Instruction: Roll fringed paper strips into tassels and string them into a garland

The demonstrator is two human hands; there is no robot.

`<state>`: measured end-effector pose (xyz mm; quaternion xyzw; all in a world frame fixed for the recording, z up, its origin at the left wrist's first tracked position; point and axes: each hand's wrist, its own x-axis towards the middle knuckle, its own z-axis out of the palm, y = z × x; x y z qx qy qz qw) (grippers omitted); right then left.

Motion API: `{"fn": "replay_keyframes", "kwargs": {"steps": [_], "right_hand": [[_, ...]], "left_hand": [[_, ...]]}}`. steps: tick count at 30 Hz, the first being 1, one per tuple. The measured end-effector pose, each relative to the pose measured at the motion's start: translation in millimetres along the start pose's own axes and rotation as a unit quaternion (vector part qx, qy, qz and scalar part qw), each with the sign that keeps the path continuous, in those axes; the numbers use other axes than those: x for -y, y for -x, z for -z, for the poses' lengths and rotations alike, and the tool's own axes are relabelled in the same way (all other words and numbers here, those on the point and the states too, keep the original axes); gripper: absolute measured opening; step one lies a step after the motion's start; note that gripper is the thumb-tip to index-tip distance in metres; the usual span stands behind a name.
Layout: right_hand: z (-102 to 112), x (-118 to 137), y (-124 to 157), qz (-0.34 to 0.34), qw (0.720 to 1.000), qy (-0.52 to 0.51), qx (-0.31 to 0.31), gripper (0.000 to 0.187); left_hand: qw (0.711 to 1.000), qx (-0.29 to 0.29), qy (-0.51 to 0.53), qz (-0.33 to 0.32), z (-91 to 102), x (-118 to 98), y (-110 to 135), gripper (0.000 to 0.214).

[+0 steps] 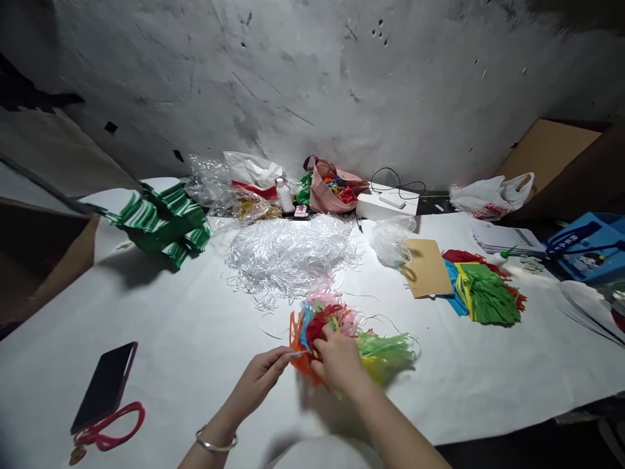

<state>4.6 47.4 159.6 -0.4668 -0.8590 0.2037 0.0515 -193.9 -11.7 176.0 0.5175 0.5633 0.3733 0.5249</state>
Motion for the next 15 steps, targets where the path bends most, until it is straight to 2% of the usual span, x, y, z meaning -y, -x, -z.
{"fn": "replay_keyframes", "kwargs": {"steps": [2,4,6,8,10,12,15], "right_hand": [[-20.2,-0.2,-8.6,-0.016,1.0,0.006,0.017,0.012],[-26.3,-20.5,-5.7,-0.052,0.998,0.015,0.011,0.012],[-17.7,-52.5,6.0,-0.101,0.995,0.026,-0.004,0.015],[0.4,-84.7,20.7,-0.15,0.988,0.034,-0.02,0.019],[19.5,-108.1,33.2,-0.171,0.984,0.03,-0.029,0.033],[33.0,-120.6,40.9,-0.146,0.989,-0.016,-0.035,0.043],[38.2,-128.1,45.2,-0.103,0.991,-0.08,-0.044,0.037]], "left_hand": [[0.995,-0.053,0.076,0.025,10.7,5.4,-0.2,0.042],[0.972,-0.167,0.164,0.035,32.7,12.5,1.7,0.041],[0.932,-0.283,0.224,0.031,58.3,20.7,6.2,0.036],[0.903,-0.349,0.246,0.038,77.4,29.0,11.9,0.034],[0.896,-0.363,0.249,0.063,84.1,35.9,16.5,0.035],[0.903,-0.342,0.245,0.083,80.4,39.9,18.0,0.039],[0.914,-0.328,0.227,0.074,73.6,40.6,14.6,0.04]]}}
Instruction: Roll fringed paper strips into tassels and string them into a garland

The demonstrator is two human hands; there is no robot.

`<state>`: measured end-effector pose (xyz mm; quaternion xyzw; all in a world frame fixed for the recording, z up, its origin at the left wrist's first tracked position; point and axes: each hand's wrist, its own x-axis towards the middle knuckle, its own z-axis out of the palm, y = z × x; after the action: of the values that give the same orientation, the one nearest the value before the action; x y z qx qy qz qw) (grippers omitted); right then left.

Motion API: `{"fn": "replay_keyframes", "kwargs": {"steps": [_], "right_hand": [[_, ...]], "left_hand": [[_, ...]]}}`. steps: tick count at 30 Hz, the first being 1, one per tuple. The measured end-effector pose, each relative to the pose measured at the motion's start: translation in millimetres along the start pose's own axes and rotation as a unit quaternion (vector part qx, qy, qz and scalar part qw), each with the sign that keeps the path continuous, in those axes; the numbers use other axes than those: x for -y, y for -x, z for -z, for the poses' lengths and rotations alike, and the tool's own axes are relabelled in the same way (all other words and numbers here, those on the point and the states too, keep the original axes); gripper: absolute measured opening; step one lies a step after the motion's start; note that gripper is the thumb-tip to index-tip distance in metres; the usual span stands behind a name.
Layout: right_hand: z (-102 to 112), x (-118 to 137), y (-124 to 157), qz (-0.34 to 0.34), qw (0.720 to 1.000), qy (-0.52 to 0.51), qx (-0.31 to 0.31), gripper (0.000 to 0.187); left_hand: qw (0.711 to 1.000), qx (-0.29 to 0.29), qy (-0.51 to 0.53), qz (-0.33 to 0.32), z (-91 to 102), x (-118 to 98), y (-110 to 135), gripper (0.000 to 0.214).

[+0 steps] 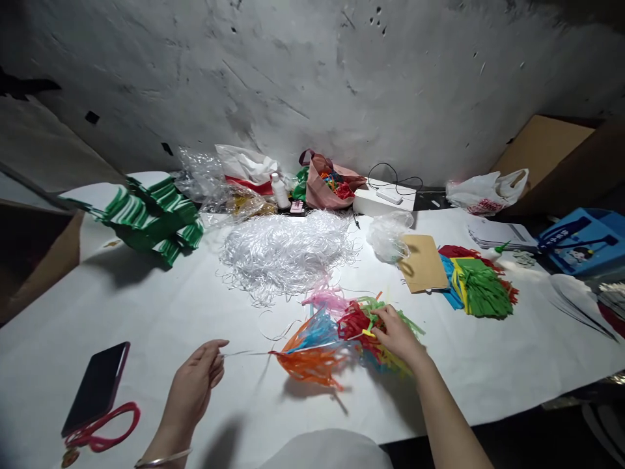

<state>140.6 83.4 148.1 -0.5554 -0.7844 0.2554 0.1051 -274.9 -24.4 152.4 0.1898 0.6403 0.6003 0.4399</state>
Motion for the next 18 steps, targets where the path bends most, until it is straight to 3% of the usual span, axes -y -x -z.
{"fn": "replay_keyframes", "kwargs": {"steps": [3,12,15,18], "right_hand": [[-2.5,-8.9,0.7,-0.018,1.0,0.013,0.001,0.025],[15.4,-42.1,12.9,-0.052,0.997,-0.016,-0.059,0.016],[19.5,-47.2,20.1,-0.056,0.997,-0.019,-0.054,0.013],[16.1,-41.9,22.1,-0.037,0.999,-0.018,-0.028,0.017]], "left_hand": [[0.999,-0.028,-0.001,-0.038,4.4,-5.5,-9.5,0.037],[0.982,-0.156,0.062,-0.086,56.0,-25.1,-37.5,0.026],[0.975,-0.193,0.045,-0.104,61.5,-28.1,-39.9,0.018],[0.977,-0.19,-0.022,-0.094,65.0,-28.9,-45.3,0.021]]}}
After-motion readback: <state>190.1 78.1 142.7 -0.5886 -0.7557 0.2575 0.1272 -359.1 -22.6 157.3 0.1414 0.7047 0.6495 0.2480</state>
